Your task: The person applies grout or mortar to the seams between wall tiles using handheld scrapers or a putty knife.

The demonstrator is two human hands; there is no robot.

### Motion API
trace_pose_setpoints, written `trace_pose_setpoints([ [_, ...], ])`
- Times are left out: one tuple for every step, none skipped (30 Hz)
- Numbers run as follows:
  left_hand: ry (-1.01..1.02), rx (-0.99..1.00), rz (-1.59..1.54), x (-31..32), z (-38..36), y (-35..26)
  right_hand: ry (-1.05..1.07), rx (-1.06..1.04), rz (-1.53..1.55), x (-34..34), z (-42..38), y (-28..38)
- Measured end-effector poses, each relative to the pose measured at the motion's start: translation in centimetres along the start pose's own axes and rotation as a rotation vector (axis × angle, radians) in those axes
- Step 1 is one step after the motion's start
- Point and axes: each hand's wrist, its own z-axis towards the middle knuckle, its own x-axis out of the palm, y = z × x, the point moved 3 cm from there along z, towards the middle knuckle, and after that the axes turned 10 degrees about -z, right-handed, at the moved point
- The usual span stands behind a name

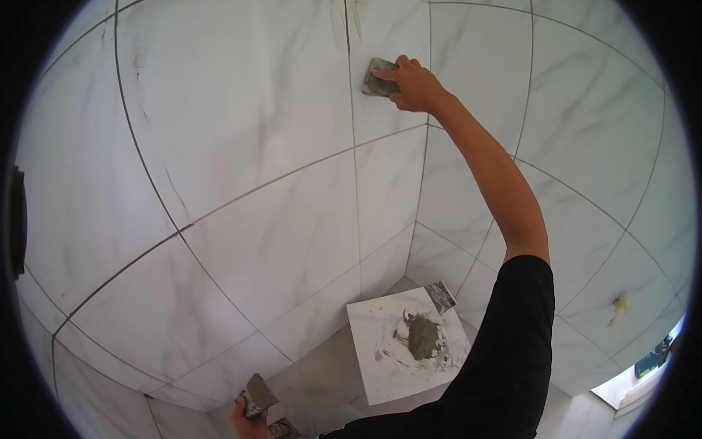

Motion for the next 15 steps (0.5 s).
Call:
trace_pose_setpoints([
  [0.044, -0.069, -0.066, -1.8, 1.6, 0.1, 0.023, -0.030, 0.038, 0.2, -0.5, -0.4],
  [0.085, -0.138, -0.135, -2.7, 2.2, 0.6, 0.027, -0.038, 0.036, 0.0, -0.3, -0.4],
  [0.078, -0.145, -0.146, -1.6, 1.3, 1.4, -0.137, -0.083, 0.182, -0.9, 0.0, -0.1],
  [0.005, -0.036, -0.052, 0.3, 0.5, 0.3, -0.318, -0.108, 0.340, -1.3, 0.2, 0.2],
  [-0.077, 0.072, 0.047, 1.3, -0.4, -0.6, -0.322, -0.095, 0.356, -0.5, 0.6, 0.8],
  [-0.076, 0.077, 0.044, 0.8, 0.0, 0.3, -0.335, -0.155, 0.358, 0.0, 1.5, 1.3],
  [-0.011, 0.149, 0.119, 0.0, 0.6, 1.1, -0.348, -0.213, 0.358, 0.7, 2.1, 1.4],
  [0.055, 0.223, 0.193, -0.7, 1.4, 1.5, -0.356, -0.213, 0.360, 1.7, 2.2, 1.0],
  [0.051, 0.230, 0.198, -0.6, 1.2, 1.3, -0.373, -0.179, 0.250, 3.3, 1.7, 0.3],
  [-0.023, 0.130, 0.096, -0.9, 0.8, 1.3, -0.383, -0.142, 0.137, 4.3, 0.8, -0.3],
  [-0.091, 0.025, -0.018, -1.0, 0.6, 1.7, -0.303, -0.105, -0.023, 4.9, 0.0, -1.5],
  [-0.091, 0.017, -0.025, -1.3, 0.3, 1.7, -0.300, -0.113, -0.029, 4.1, -0.6, -1.9],
  [-0.070, -0.019, 0.127, -1.7, 0.1, 1.7, -0.197, -0.054, 0.009, 3.0, -1.0, -2.5],
  [-0.039, -0.049, 0.272, -1.7, 0.5, 2.0, -0.104, 0.004, 0.041, 2.1, -0.5, -3.0],
  [-0.031, -0.050, 0.262, -1.8, 1.0, 2.5, -0.198, 0.009, 0.141, 1.5, 1.6, -4.0],
])
